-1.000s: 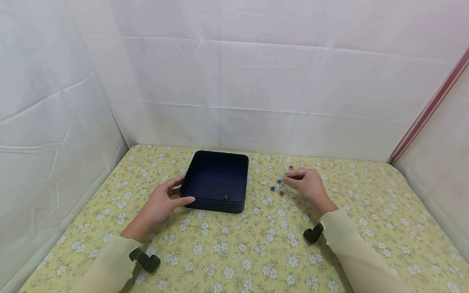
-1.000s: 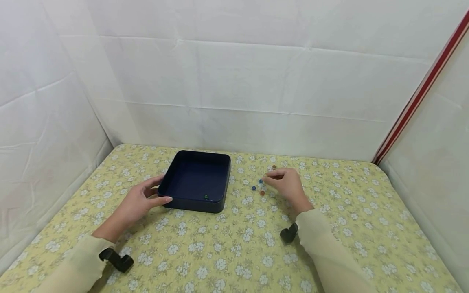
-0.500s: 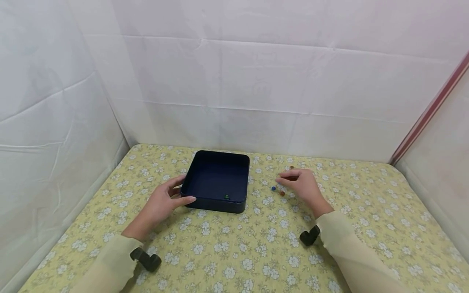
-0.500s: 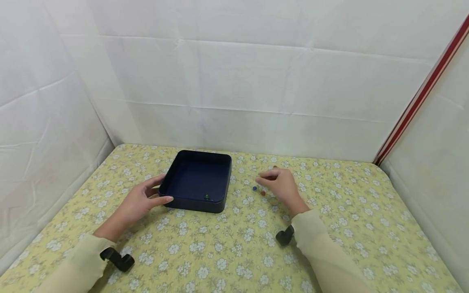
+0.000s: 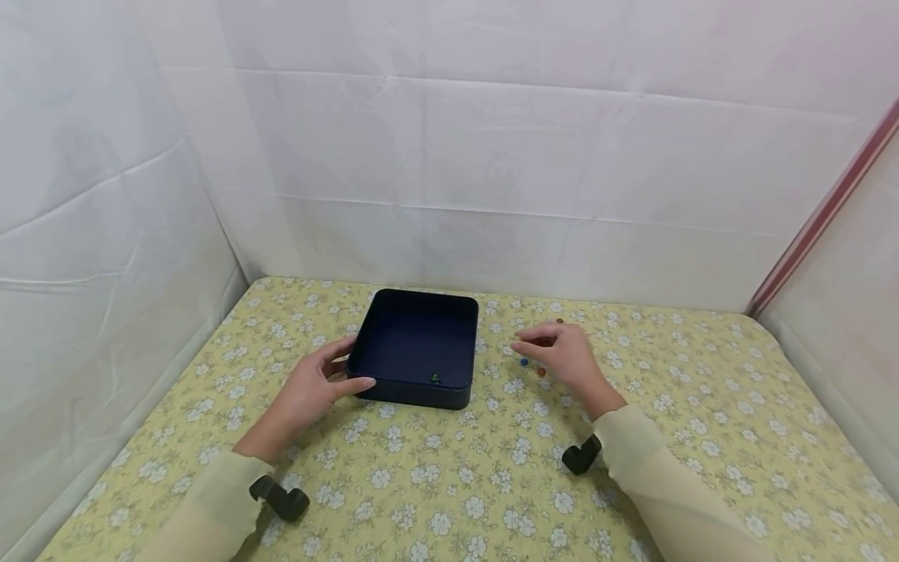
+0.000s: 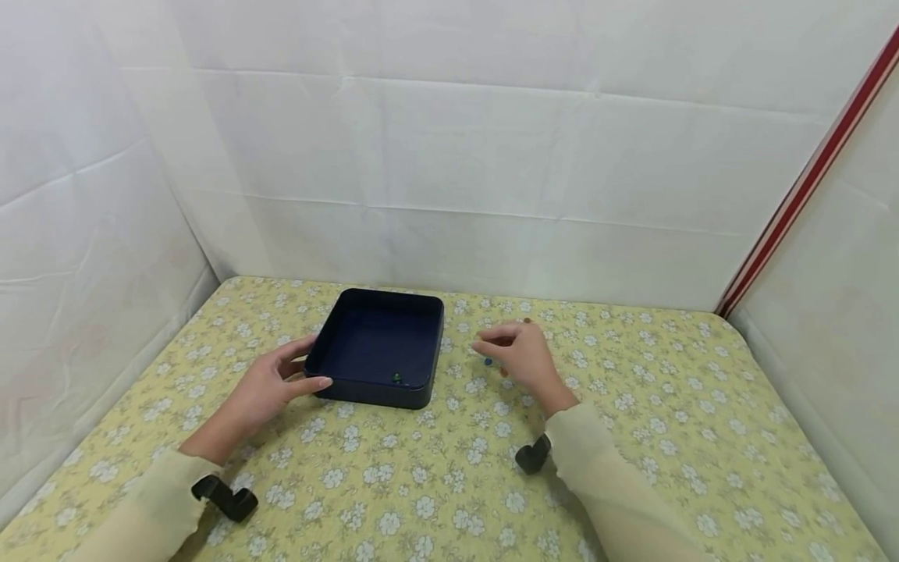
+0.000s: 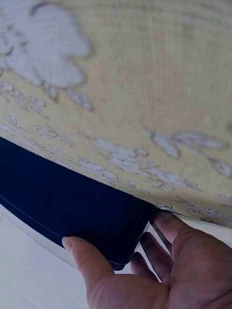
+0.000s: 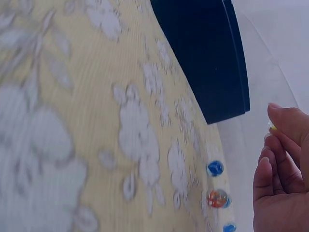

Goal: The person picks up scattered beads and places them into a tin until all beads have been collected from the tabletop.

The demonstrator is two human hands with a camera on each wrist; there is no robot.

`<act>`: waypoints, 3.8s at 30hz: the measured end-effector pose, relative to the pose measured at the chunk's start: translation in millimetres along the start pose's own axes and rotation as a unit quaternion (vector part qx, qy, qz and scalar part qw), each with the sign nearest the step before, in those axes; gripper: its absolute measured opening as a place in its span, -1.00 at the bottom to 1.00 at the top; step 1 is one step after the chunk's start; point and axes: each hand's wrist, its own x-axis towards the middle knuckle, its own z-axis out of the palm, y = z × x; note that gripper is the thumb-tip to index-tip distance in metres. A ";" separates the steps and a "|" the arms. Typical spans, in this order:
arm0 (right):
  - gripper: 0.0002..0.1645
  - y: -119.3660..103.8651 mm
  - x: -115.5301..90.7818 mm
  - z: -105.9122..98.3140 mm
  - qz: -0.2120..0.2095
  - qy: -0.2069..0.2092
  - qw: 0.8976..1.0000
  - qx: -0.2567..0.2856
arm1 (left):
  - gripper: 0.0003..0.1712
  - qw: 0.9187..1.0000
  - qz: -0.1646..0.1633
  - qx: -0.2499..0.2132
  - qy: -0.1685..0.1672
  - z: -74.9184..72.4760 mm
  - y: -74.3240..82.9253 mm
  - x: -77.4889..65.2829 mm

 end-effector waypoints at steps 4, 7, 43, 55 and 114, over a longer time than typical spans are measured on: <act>-0.51 -4.8 -0.2 4.3 -0.002 -0.002 1.000 0.002 | 0.08 1.000 0.002 0.002 0.000 -0.1 -0.6 -0.3; -0.51 -8.0 -0.2 7.7 -0.012 0.000 1.000 -0.006 | 0.08 1.000 0.003 0.000 -0.001 0.0 -0.1 -0.9; -0.59 -46.1 9.6 45.3 -0.036 -0.027 0.998 0.041 | 0.05 1.000 0.013 -0.009 -0.001 0.2 0.5 -2.0; -0.55 -50.6 17.5 56.5 -0.038 -0.033 0.998 0.044 | 0.05 1.000 0.011 -0.008 0.000 0.2 0.3 -2.5; -0.73 -91.2 58.7 120.1 -0.008 -0.060 0.998 0.008 | 0.03 1.000 0.005 -0.006 -0.001 0.5 1.0 -1.3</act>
